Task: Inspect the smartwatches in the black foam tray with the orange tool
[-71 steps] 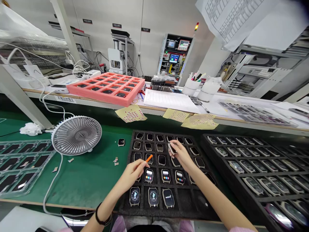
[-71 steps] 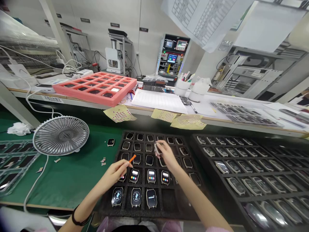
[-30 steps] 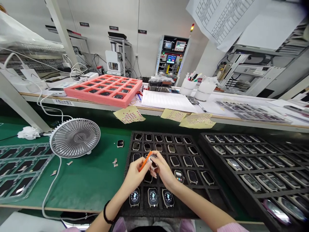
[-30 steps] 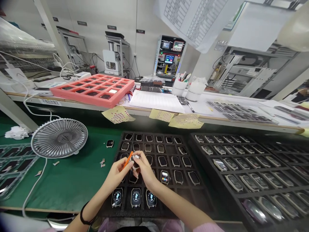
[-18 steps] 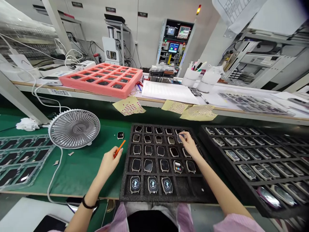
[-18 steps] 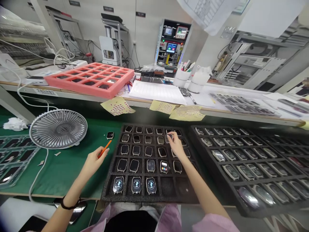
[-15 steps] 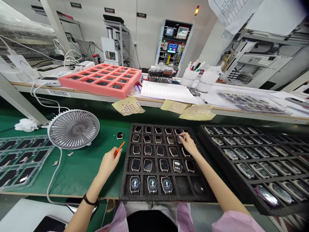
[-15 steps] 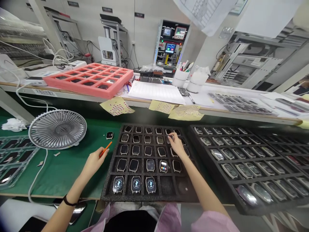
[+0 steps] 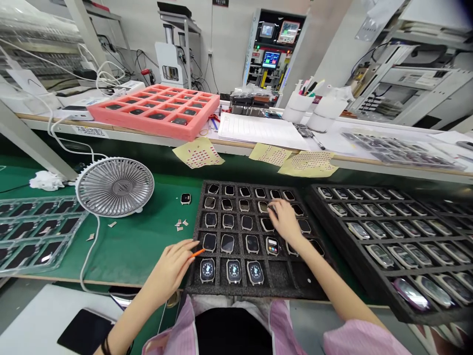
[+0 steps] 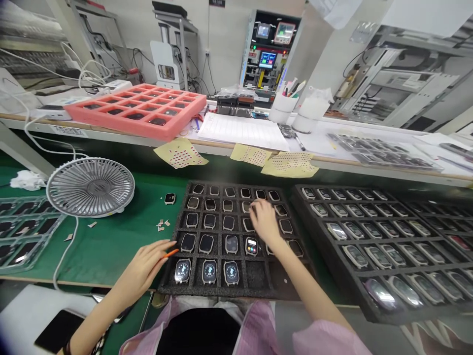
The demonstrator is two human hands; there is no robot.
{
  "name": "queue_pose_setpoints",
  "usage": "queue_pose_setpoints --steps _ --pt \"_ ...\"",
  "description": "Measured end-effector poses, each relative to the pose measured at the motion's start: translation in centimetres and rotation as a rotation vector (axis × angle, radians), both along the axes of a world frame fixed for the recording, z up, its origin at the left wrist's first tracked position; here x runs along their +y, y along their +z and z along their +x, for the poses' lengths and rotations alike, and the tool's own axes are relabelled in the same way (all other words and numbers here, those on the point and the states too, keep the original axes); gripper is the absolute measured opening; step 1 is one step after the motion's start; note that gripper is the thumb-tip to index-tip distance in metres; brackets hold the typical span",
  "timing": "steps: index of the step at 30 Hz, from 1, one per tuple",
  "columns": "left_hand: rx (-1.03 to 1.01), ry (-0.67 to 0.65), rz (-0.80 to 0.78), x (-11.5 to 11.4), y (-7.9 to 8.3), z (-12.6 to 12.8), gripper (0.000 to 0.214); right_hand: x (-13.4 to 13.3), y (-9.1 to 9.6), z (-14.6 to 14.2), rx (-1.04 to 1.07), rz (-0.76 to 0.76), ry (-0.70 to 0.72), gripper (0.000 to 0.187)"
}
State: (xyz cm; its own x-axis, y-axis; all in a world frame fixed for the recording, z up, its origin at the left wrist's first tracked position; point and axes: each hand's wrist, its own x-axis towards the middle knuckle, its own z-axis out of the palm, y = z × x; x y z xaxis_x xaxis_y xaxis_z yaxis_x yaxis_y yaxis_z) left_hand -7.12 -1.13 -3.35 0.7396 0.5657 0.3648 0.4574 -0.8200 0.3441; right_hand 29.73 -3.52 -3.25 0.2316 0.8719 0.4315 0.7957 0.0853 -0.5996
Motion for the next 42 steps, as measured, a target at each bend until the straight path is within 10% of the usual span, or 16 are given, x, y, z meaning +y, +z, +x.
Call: queue_pose_setpoints --steps 7,18,25,34,42 --pt "0.139 -0.180 0.036 -3.1 -0.5 0.4 0.021 -7.5 -0.1 -10.9 -0.360 -0.087 0.702 0.042" --pt "0.106 -0.306 0.051 -4.0 -0.8 -0.8 0.023 -12.3 -1.1 -10.5 -0.357 -0.060 0.703 0.045" --pt "0.076 -0.185 0.067 -2.7 -0.4 0.1 0.023 -12.9 -2.2 -8.9 -0.318 -0.014 0.342 0.047" --pt "0.081 -0.260 0.049 -4.0 -2.0 -1.8 0.021 -15.2 -2.7 -8.5 -0.319 0.054 0.455 0.036" --pt "0.026 -0.193 0.064 -3.9 -0.9 1.0 0.028 -11.8 -1.6 -12.5 -0.302 -0.035 0.407 0.030"
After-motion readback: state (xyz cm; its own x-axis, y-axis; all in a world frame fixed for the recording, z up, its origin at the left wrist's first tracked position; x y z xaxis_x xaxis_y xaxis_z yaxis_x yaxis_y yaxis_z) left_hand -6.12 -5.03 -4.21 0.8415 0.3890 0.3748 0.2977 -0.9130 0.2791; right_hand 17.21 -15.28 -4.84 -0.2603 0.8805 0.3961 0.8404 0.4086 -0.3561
